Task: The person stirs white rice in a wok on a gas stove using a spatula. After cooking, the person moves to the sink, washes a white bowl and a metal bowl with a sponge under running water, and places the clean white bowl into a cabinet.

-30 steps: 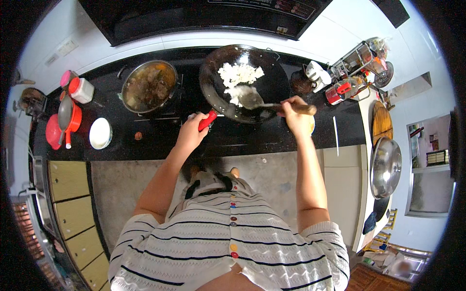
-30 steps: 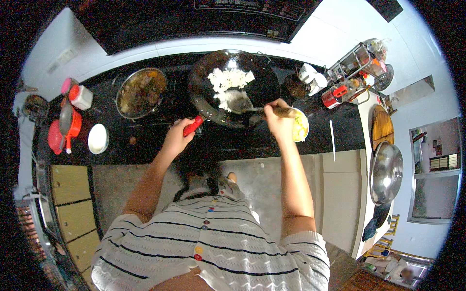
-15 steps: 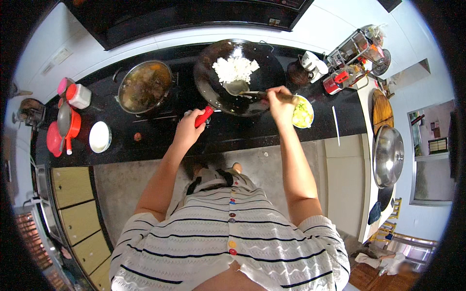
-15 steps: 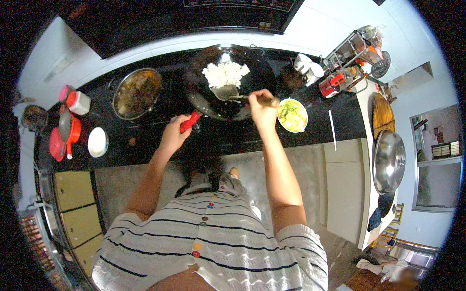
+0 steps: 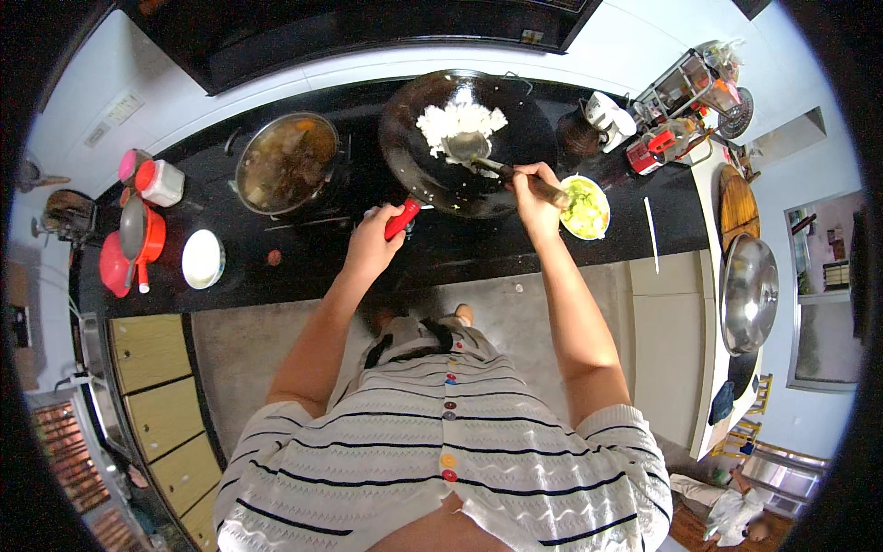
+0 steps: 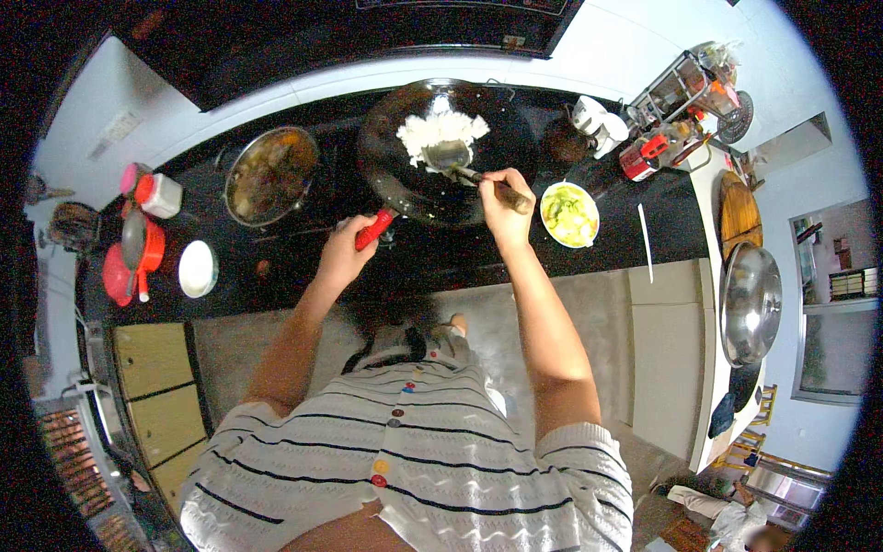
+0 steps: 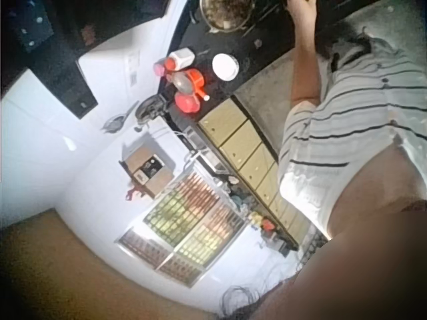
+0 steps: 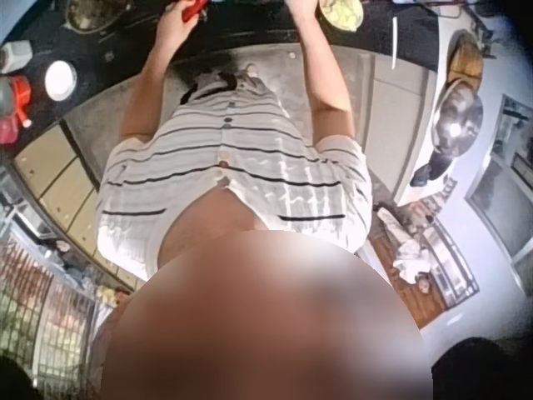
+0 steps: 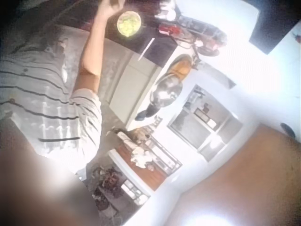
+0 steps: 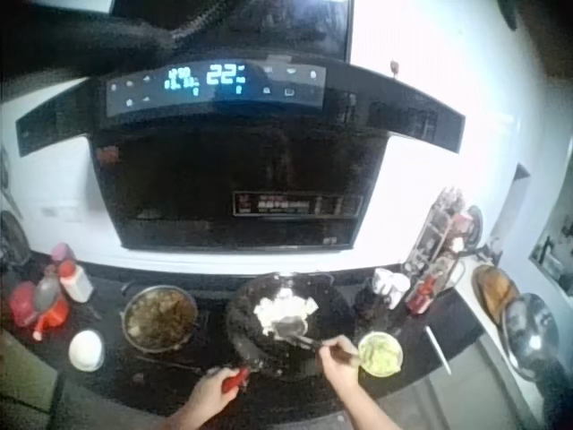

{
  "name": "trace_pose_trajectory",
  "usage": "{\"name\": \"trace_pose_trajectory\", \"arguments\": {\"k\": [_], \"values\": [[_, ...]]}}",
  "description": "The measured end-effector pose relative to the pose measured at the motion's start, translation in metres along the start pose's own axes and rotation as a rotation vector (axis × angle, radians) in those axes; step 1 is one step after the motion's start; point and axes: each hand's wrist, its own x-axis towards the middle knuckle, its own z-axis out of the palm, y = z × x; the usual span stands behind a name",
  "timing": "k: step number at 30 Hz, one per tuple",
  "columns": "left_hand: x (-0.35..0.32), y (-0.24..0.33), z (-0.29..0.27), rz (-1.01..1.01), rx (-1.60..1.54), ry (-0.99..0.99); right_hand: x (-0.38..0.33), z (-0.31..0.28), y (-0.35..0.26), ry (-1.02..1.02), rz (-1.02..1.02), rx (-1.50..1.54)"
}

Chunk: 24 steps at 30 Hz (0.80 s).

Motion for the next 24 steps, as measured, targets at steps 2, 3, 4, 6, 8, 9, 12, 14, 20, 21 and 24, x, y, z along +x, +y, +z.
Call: {"name": "trace_pose_trajectory", "arguments": {"k": [2, 3, 4, 6, 8, 9, 12, 14, 20, 21, 24], "values": [[-0.003, -0.004, -0.001, -0.024, -0.003, -0.017, 0.007, 0.002, -0.007, -0.001, -0.080, -0.091], [-0.004, -0.006, -0.001, -0.034, -0.003, -0.025, 0.020, 0.002, -0.013, -0.024, 0.041, 0.035], [-0.007, -0.009, -0.003, -0.055, 0.013, -0.028, 0.025, 0.008, -0.049, -0.030, 0.102, 0.015], [-0.007, -0.009, -0.003, -0.072, 0.028, -0.038, 0.030, 0.009, -0.065, 0.009, 0.090, 0.051], [-0.001, -0.005, -0.001, -0.074, 0.007, -0.043, 0.024, 0.017, -0.034, 0.006, -0.102, 0.105], [0.001, -0.005, -0.001, -0.057, 0.004, -0.035, 0.018, 0.021, -0.018, -0.005, -0.120, -0.029], [0.001, 0.000, -0.003, -0.051, 0.008, -0.047, 0.025, 0.025, -0.009, -0.012, -0.128, -0.011], [-0.002, -0.001, -0.007, -0.083, 0.037, -0.050, 0.036, 0.028, -0.030, -0.002, 0.034, -0.018], [-0.001, -0.004, -0.001, -0.074, -0.020, -0.062, 0.000, 0.034, -0.012, -0.011, 0.075, 0.047], [-0.001, -0.002, -0.002, -0.066, -0.030, -0.061, 0.006, 0.028, -0.005, 0.005, 0.086, 0.122], [-0.007, -0.005, -0.005, -0.096, 0.021, -0.052, 0.009, 0.023, -0.039, 0.011, 0.184, 0.293]]}}
